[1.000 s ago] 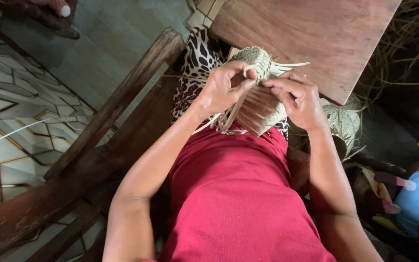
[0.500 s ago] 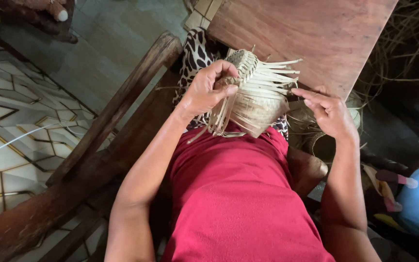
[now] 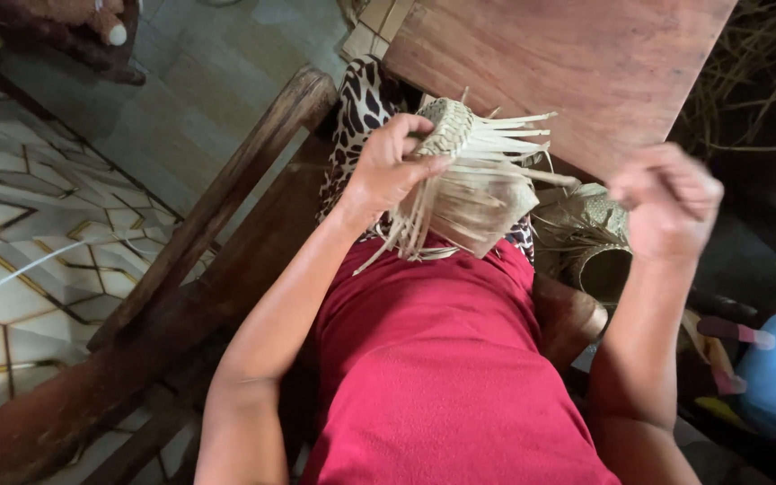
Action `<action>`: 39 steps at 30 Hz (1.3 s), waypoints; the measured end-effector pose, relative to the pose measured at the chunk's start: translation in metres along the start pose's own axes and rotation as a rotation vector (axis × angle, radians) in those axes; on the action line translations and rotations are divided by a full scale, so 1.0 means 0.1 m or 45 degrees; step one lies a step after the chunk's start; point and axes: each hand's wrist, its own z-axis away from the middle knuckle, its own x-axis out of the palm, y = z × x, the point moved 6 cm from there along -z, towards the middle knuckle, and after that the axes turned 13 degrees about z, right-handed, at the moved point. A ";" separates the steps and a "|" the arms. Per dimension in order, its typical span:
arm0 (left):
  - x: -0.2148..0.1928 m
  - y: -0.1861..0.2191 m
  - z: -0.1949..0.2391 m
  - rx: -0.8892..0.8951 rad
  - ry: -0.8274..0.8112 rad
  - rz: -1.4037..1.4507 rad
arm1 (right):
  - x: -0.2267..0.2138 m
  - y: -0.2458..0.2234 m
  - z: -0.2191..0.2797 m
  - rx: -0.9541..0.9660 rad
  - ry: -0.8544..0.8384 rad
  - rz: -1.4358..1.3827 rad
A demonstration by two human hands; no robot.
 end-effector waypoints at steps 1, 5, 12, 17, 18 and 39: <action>-0.01 -0.07 -0.07 -0.004 -0.008 -0.006 | 0.08 -0.09 0.00 0.006 0.009 0.001; 0.09 -0.05 -0.19 0.359 -0.314 0.011 | 0.67 -0.47 0.07 -0.474 -0.285 0.583; 0.12 -0.07 -0.21 0.399 -0.406 0.110 | 0.86 -0.53 0.19 -0.516 -0.206 0.738; 0.18 -0.04 -0.19 0.416 -0.392 0.112 | 0.84 -0.64 0.22 -0.665 -0.191 0.866; 0.19 -0.03 -0.18 0.405 -0.377 0.127 | 0.84 -0.68 0.24 -0.719 -0.177 0.907; 0.50 0.12 -0.11 0.434 -0.474 0.100 | 0.71 -0.15 -0.05 -0.331 -0.379 0.153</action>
